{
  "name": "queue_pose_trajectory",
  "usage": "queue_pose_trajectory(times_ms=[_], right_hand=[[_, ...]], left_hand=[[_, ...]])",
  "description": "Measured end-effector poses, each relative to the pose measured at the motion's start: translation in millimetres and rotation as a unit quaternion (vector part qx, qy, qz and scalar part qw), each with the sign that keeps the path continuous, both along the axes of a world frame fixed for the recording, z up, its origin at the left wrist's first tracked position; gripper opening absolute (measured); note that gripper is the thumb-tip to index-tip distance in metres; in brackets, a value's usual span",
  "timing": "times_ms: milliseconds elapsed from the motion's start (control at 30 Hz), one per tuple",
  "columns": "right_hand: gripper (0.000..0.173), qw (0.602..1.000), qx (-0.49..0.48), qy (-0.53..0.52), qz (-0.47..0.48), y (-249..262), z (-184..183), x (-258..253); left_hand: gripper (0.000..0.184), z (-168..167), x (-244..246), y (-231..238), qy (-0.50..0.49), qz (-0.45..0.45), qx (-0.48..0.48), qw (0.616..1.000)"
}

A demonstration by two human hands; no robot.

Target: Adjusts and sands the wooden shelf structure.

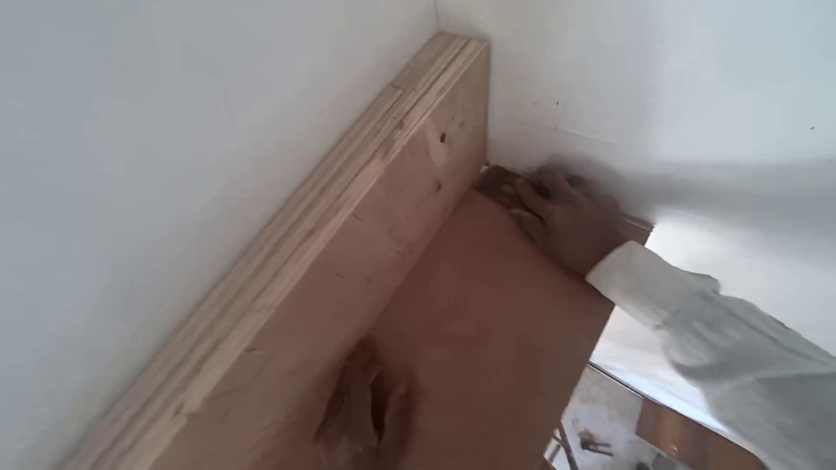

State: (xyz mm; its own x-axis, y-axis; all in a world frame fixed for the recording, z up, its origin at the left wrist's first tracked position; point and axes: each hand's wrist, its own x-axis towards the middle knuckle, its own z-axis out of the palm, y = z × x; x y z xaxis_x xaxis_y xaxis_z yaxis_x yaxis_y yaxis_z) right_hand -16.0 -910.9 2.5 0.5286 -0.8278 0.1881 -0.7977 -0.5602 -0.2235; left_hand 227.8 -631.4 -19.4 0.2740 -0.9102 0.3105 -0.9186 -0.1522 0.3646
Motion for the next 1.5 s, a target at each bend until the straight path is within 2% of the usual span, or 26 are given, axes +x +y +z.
queue_pose_trajectory(times_ms=[133,233,333,467,633,733,933,1100,1133,1200,1300,1367,1500], right_hand=[[0.048,1.000,-0.001,-0.006,-0.012,-4.9,-3.2,14.1],[0.048,1.000,0.020,-0.001,-0.001,-3.6,-1.4,1.7],[0.046,1.000,-0.008,-0.025,-0.001,-2.3,-2.1,3.6],[0.048,1.000,0.021,0.013,-0.005,-8.3,-1.5,10.4],[0.046,1.000,-0.014,-0.020,-0.013,-5.5,-7.9,13.6],[0.047,1.000,-0.014,0.013,0.003,-10.4,-3.9,13.2],[0.048,1.000,-0.008,0.011,0.007,-10.9,-3.7,15.3],[0.043,0.998,0.030,0.056,0.005,-6.0,20.3,15.0],[0.045,0.997,0.017,0.075,0.021,-2.8,25.7,10.9],[0.044,0.987,-0.090,0.095,0.091,-3.9,17.3,-4.0],[0.034,0.944,-0.247,0.132,0.173,-15.4,3.3,-12.0],[0.031,0.933,-0.271,0.147,0.187,-19.4,6.0,-9.0],[0.046,0.946,-0.227,0.148,0.180,-16.7,2.3,-25.2]], left_hand=[[0.053,3.6,7.3,-4.7,-0.001,0.005,-0.007,1.000],[0.055,2.7,-0.5,-1.3,0.006,-0.005,0.012,1.000],[0.055,4.6,9.3,-3.1,-0.016,0.000,0.007,1.000],[0.053,-2.4,2.7,-0.7,-0.007,-0.010,-0.006,1.000],[0.050,1.3,8.0,-0.6,-0.007,0.004,-0.003,1.000],[0.051,-2.2,3.5,-1.5,-0.005,-0.006,-0.007,1.000],[0.054,0.4,3.7,-5.5,-0.016,-0.002,-0.020,1.000],[0.052,-1.3,6.7,-5.6,-0.033,-0.007,-0.030,0.999],[0.051,-2.1,7.3,-5.1,-0.031,-0.006,-0.029,0.999],[0.050,-2.5,6.6,-3.4,-0.021,-0.008,-0.024,0.999],[0.048,-0.3,5.4,-5.0,0.007,-0.010,-0.015,1.000],[0.049,-1.2,6.5,-3.9,0.010,-0.011,-0.019,1.000],[0.048,-2.4,5.1,-5.2,0.004,-0.014,-0.018,1.000]])
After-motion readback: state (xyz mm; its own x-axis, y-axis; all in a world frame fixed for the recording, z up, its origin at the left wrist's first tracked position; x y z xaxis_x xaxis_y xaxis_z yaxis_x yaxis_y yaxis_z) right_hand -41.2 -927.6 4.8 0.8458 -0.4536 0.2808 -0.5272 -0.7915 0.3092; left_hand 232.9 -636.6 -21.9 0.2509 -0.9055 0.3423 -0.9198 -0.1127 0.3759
